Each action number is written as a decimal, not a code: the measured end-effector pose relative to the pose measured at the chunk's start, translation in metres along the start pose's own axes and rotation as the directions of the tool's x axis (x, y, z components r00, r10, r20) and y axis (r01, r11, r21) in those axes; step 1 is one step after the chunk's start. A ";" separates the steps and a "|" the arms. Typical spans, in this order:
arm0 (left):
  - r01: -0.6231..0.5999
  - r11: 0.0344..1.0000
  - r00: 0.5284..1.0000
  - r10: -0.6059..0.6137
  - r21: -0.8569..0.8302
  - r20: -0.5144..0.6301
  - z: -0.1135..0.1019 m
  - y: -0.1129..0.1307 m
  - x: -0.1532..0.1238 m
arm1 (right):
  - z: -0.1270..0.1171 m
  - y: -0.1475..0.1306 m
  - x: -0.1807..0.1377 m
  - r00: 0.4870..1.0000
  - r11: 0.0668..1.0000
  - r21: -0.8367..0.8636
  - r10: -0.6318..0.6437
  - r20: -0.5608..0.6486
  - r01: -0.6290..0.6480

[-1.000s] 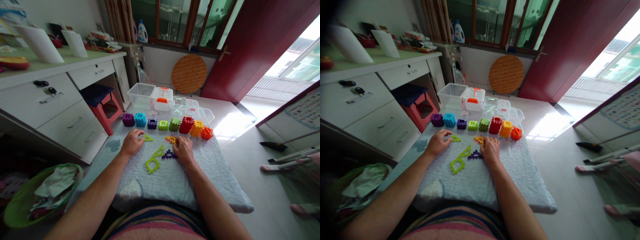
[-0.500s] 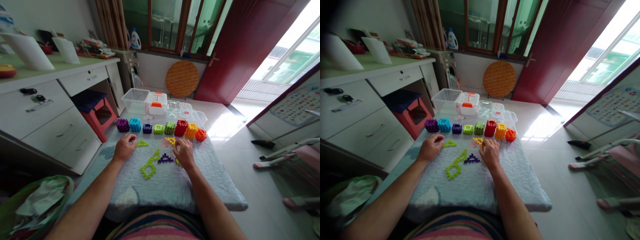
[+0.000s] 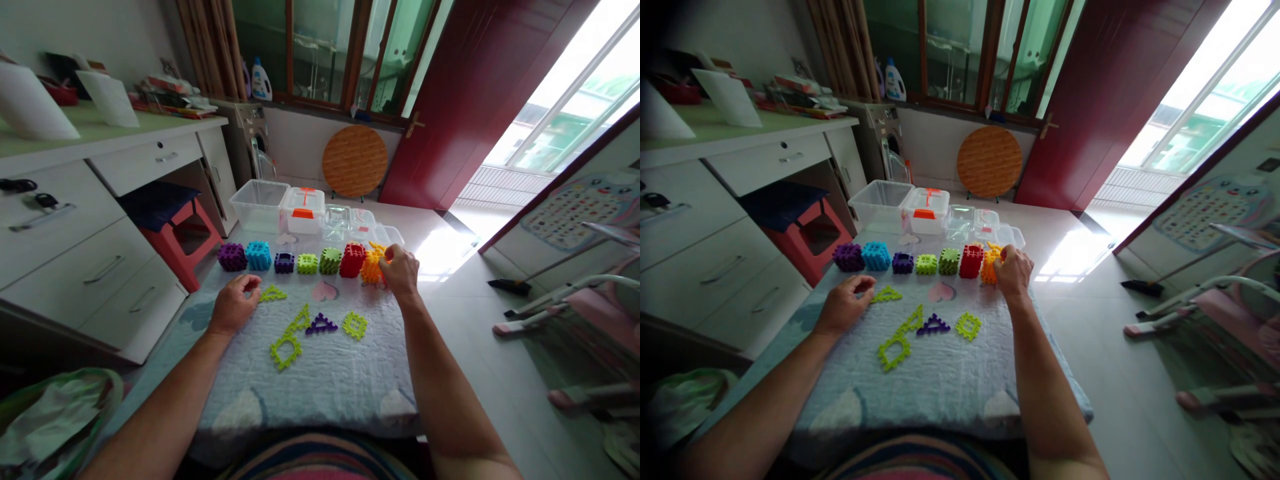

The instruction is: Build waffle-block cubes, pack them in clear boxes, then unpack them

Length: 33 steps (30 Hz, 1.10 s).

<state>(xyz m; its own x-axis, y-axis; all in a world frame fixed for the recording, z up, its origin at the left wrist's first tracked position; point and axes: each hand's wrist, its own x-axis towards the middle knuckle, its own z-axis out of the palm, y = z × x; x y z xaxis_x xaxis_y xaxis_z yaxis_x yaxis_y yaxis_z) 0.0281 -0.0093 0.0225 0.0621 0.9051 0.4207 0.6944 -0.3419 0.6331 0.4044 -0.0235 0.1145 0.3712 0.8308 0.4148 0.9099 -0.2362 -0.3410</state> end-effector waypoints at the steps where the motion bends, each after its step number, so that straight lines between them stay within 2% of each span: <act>1: 0.002 1.000 1.000 -0.002 0.000 0.002 0.000 -0.001 0.000 | 0.002 -0.001 0.000 1.000 1.000 -0.013 0.000 0.010 0.000; 4: 0.002 1.000 1.000 -0.002 -0.006 0.008 0.001 -0.003 0.000 | 0.007 -0.001 0.000 1.000 0.999 -0.042 -0.001 0.019 0.002; 7: 0.001 1.000 1.000 0.000 -0.008 0.012 0.002 -0.003 0.001 | 0.006 0.000 -0.003 1.000 0.999 -0.035 -0.013 -0.026 0.012; 11: -0.016 1.000 1.000 0.016 0.001 0.025 0.002 -0.002 0.001 | -0.005 0.000 -0.020 0.991 0.992 0.092 -0.075 -0.113 0.086; 12: -0.022 1.000 0.999 0.021 0.005 0.027 0.002 -0.002 0.001 | -0.009 -0.001 -0.027 0.991 0.982 0.144 -0.108 -0.085 0.119; 14: -0.028 1.000 0.999 0.028 0.010 0.031 0.002 -0.002 0.001 | -0.013 -0.001 -0.045 0.971 0.948 0.248 -0.226 0.075 0.201; 15: -0.029 1.000 0.999 0.028 0.013 0.034 0.002 -0.002 0.000 | -0.014 -0.001 -0.055 0.934 0.925 0.289 -0.306 0.187 0.245; 17: -0.029 0.999 0.999 0.029 0.017 0.044 0.004 -0.004 0.000 | -0.013 -0.001 -0.077 0.806 0.886 0.327 -0.444 0.391 0.330; 18: -0.030 0.999 0.998 0.029 0.018 0.049 0.004 -0.004 0.000 | -0.012 -0.001 -0.087 0.747 0.875 0.317 -0.480 0.461 0.367; 20: -0.031 0.999 0.998 0.029 0.021 0.054 0.005 -0.006 -0.001 | -0.007 -0.002 -0.103 0.690 0.876 0.258 -0.481 0.542 0.408; 24: -0.025 0.999 0.998 0.023 0.029 0.053 0.006 -0.005 -0.001 | -0.001 -0.005 -0.112 0.712 0.908 0.209 -0.414 0.567 0.362; 29: -0.013 0.999 0.998 0.011 0.033 0.061 0.004 -0.002 -0.001 | 0.005 -0.014 -0.093 0.718 0.902 0.368 -0.408 0.564 0.225; 31: -0.009 0.999 0.998 0.007 0.034 0.060 0.004 -0.001 -0.001 | 0.012 -0.016 -0.085 0.746 0.895 0.411 -0.391 0.540 0.172; 33: -0.002 0.999 0.998 0.000 0.032 0.063 0.004 -0.001 -0.001 | 0.021 -0.014 -0.081 0.804 0.905 0.392 -0.354 0.477 0.166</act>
<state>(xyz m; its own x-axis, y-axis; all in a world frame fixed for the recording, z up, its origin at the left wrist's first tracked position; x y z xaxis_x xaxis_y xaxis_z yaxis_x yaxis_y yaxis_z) 0.0301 -0.0085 0.0189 0.1071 0.9190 0.3793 0.7168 -0.3357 0.6111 0.3573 -0.0769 0.0679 -0.1125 0.9923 0.0516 0.8122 0.1217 -0.5706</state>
